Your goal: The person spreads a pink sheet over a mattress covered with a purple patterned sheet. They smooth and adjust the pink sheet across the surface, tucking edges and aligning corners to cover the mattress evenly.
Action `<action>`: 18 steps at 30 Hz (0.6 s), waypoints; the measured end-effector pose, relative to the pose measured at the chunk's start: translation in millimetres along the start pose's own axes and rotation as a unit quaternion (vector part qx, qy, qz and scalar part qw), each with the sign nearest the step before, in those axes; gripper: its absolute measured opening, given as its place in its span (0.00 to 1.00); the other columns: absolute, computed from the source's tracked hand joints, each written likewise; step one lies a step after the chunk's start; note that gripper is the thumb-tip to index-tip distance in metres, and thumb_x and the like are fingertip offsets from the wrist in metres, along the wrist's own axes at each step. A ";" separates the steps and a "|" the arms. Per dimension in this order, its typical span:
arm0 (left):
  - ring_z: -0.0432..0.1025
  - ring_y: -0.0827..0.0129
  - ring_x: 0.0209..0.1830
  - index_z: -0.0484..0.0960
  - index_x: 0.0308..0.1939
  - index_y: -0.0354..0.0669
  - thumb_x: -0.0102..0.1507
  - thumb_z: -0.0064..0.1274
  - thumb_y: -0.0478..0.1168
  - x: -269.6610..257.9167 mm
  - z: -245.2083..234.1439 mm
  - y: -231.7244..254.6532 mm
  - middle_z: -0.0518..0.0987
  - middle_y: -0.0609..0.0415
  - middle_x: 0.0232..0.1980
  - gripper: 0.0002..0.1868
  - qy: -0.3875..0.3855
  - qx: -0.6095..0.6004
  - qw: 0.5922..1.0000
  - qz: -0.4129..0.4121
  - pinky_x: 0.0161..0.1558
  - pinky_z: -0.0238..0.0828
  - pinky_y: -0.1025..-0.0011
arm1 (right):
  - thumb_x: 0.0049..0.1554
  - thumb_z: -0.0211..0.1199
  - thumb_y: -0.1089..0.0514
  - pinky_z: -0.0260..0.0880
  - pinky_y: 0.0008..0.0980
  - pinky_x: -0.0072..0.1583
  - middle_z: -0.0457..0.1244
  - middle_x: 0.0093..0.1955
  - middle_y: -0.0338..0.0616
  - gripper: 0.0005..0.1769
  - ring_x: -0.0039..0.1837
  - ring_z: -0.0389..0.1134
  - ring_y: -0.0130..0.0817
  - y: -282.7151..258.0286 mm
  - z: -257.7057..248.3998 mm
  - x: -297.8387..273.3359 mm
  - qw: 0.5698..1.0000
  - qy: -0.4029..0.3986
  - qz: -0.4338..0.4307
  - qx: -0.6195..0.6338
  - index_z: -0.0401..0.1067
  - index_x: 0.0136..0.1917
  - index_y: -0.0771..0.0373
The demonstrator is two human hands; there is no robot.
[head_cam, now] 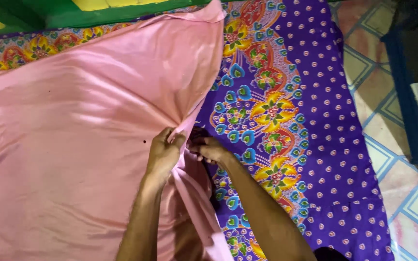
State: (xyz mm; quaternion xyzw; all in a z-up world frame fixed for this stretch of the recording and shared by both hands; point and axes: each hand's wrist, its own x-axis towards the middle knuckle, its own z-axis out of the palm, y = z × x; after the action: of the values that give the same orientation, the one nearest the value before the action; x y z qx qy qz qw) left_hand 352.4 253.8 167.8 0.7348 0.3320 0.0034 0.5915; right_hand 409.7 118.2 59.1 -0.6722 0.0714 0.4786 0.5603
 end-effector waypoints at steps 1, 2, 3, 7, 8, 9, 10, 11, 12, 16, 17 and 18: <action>0.68 0.74 0.26 0.83 0.35 0.46 0.63 0.56 0.39 1.9 -3.2 3.8 0.74 0.58 0.26 0.03 0.005 -0.001 0.999 0.038 0.30 0.63 0.77 | 0.57 0.66 0.50 0.49 0.15 0.21 0.67 0.30 0.45 0.18 0.20 0.54 0.23 10.8 7.8 23.3 0.999 -0.003 -0.013 -0.044 0.74 0.60 0.55; 0.65 0.74 0.25 0.82 0.36 0.45 0.65 0.52 0.37 4.0 -6.8 8.0 0.71 0.59 0.26 0.04 0.011 -0.003 0.997 0.076 0.29 0.63 0.76 | 0.57 0.64 0.54 0.51 0.13 0.21 0.68 0.28 0.42 0.12 0.19 0.54 0.23 20.7 16.1 46.7 0.996 -0.006 -0.026 -0.089 0.78 0.54 0.52; 0.65 0.74 0.25 0.82 0.36 0.45 0.65 0.52 0.37 2.9 -10.7 12.9 0.71 0.59 0.26 0.04 0.014 -0.001 0.997 0.074 0.29 0.63 0.76 | 0.57 0.64 0.54 0.51 0.13 0.21 0.68 0.28 0.42 0.12 0.19 0.54 0.23 -1.3 24.4 35.4 0.996 -0.010 -0.027 -0.089 0.78 0.54 0.52; 0.65 0.74 0.19 0.78 0.35 0.48 0.68 0.49 0.38 -3.7 -20.0 37.5 0.69 0.59 0.21 0.07 0.047 -0.012 0.992 0.114 0.24 0.61 0.78 | 0.55 0.58 0.36 0.64 0.44 0.73 0.68 0.65 0.52 0.31 0.70 0.66 0.53 -57.6 -67.3 -6.0 0.976 0.002 -0.101 -0.195 0.74 0.66 0.50; 0.68 0.73 0.17 0.79 0.36 0.51 0.69 0.48 0.40 -6.7 -20.1 44.4 0.72 0.57 0.19 0.08 0.051 -0.011 0.994 0.098 0.22 0.64 0.78 | 0.55 0.57 0.36 0.65 0.44 0.71 0.68 0.65 0.51 0.32 0.70 0.67 0.52 -63.5 32.9 7.5 0.983 -0.005 -0.102 -0.151 0.74 0.67 0.51; 0.68 0.73 0.17 0.79 0.36 0.51 0.69 0.48 0.40 -10.8 -14.9 49.2 0.72 0.57 0.19 0.08 0.053 -0.012 0.994 0.098 0.22 0.64 0.78 | 0.56 0.57 0.35 0.66 0.44 0.70 0.68 0.65 0.51 0.32 0.69 0.67 0.52 -49.0 23.0 16.6 0.989 -0.012 -0.103 -0.106 0.73 0.68 0.51; 0.73 0.67 0.22 0.79 0.38 0.51 0.70 0.48 0.42 -15.4 -8.9 54.0 0.76 0.53 0.23 0.06 0.049 0.001 0.994 0.093 0.26 0.69 0.71 | 0.56 0.56 0.35 0.67 0.45 0.69 0.68 0.65 0.51 0.33 0.68 0.68 0.52 -42.5 13.7 25.1 0.993 -0.019 -0.102 -0.061 0.72 0.68 0.52; 0.78 0.61 0.27 0.79 0.41 0.52 0.70 0.49 0.43 -20.2 -2.5 59.0 0.79 0.49 0.27 0.05 0.045 0.015 0.995 0.088 0.30 0.74 0.65 | 0.57 0.55 0.35 0.68 0.45 0.68 0.68 0.65 0.50 0.33 0.68 0.68 0.51 -42.9 3.0 33.5 0.994 -0.025 -0.101 -0.016 0.71 0.69 0.53; 0.78 0.61 0.27 0.79 0.41 0.52 0.70 0.49 0.43 -20.1 6.8 59.7 0.79 0.49 0.27 0.05 0.046 0.013 0.995 0.086 0.30 0.74 0.65 | 0.58 0.54 0.34 0.69 0.46 0.67 0.68 0.65 0.50 0.34 0.67 0.69 0.51 -37.7 -9.2 35.2 0.994 -0.031 -0.100 0.029 0.71 0.70 0.53; 0.81 0.42 0.45 0.74 0.52 0.47 0.70 0.47 0.42 -8.0 51.6 31.6 0.83 0.39 0.40 0.08 -0.031 0.042 0.994 0.095 0.47 0.78 0.48 | 0.60 0.51 0.33 0.73 0.47 0.63 0.68 0.65 0.48 0.37 0.64 0.71 0.49 -3.1 -65.4 55.2 0.972 -0.045 -0.095 0.210 0.68 0.72 0.56; 0.80 0.41 0.49 0.73 0.56 0.45 0.69 0.48 0.40 -3.4 65.2 15.7 0.83 0.37 0.44 0.12 -0.064 0.033 0.992 0.099 0.49 0.78 0.47 | 0.61 0.50 0.33 0.74 0.48 0.62 0.68 0.65 0.48 0.37 0.64 0.71 0.49 5.8 -79.6 63.7 0.961 -0.047 -0.093 0.254 0.67 0.73 0.57; 0.80 0.41 0.49 0.73 0.56 0.45 0.69 0.48 0.40 -19.3 72.7 19.0 0.83 0.37 0.44 0.12 -0.066 0.030 0.992 0.098 0.49 0.78 0.47 | 0.61 0.49 0.32 0.75 0.48 0.61 0.68 0.65 0.48 0.38 0.63 0.72 0.48 19.0 -94.3 74.9 0.949 -0.050 -0.091 0.298 0.66 0.74 0.58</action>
State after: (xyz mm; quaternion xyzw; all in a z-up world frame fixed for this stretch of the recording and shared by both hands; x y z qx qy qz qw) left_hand 375.5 179.8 170.0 0.7802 0.2183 0.0030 0.5862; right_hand 490.7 66.8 -16.2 -0.4537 0.1213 0.4151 0.7792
